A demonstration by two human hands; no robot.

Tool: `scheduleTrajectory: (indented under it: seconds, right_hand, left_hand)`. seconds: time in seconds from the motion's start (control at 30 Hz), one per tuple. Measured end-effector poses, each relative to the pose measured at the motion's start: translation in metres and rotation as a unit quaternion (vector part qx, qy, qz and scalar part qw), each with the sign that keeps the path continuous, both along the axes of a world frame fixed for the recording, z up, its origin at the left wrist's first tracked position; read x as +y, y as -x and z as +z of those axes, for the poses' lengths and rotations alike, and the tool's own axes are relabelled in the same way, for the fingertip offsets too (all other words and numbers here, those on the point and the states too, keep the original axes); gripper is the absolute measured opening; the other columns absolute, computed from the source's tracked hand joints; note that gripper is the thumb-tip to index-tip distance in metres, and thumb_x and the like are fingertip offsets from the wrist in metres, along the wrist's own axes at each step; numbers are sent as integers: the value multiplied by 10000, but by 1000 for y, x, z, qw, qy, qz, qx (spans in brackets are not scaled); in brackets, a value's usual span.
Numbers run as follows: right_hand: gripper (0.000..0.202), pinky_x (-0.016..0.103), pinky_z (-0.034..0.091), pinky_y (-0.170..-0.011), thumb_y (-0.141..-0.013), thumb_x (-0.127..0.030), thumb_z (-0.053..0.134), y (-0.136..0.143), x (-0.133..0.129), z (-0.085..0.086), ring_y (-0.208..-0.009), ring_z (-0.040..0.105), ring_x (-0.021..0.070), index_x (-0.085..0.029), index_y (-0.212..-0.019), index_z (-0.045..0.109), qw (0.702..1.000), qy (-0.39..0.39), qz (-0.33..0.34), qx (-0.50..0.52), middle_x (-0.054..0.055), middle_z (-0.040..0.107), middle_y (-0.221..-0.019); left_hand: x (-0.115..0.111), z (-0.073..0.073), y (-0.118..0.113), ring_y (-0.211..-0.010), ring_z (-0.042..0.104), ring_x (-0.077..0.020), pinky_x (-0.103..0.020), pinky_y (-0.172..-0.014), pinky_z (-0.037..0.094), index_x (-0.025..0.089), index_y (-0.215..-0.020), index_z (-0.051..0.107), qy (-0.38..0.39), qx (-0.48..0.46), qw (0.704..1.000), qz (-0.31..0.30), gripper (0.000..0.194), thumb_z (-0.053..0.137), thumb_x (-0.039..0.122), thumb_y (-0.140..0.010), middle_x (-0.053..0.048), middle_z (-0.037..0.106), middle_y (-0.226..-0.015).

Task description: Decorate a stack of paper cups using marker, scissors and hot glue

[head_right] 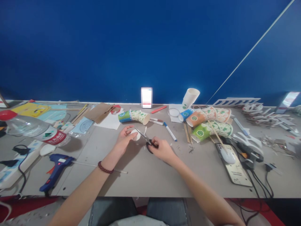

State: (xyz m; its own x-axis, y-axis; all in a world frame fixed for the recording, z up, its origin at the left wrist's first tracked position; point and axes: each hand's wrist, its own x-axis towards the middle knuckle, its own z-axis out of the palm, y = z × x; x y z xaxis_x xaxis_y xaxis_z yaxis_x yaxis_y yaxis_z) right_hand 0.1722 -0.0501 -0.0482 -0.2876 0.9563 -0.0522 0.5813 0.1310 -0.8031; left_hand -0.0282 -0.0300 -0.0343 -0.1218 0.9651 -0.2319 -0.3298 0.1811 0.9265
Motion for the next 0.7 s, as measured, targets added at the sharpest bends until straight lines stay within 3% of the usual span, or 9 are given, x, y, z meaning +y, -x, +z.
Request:
scheduleTrajectory:
  seconds: [0.33, 0.7]
  right_hand:
    - [187, 219, 298, -487, -802, -395, 520, 0, 0, 2, -493, 405, 104, -218, -743, 508, 1000, 11, 3, -5, -60, 522, -539]
    - [221, 220, 291, -492, -811, -423, 510, 0, 2, 3, -480, 385, 104, -220, -723, 501, 1000, 10, -6, -16, -65, 520, -511]
  left_hand:
    - [-3, 5, 0, -610, 587, -109, -231, -607, 469, 161, -1079, 548, -27, 35, 999, -9, 599, 796, 268, -544, 21, 650, -729]
    - [1, 1, 2, -622, 595, -120, -233, -607, 483, 155, -1120, 539, -32, 22, 999, -19, 661, 807, 254, -525, 19, 656, -715]
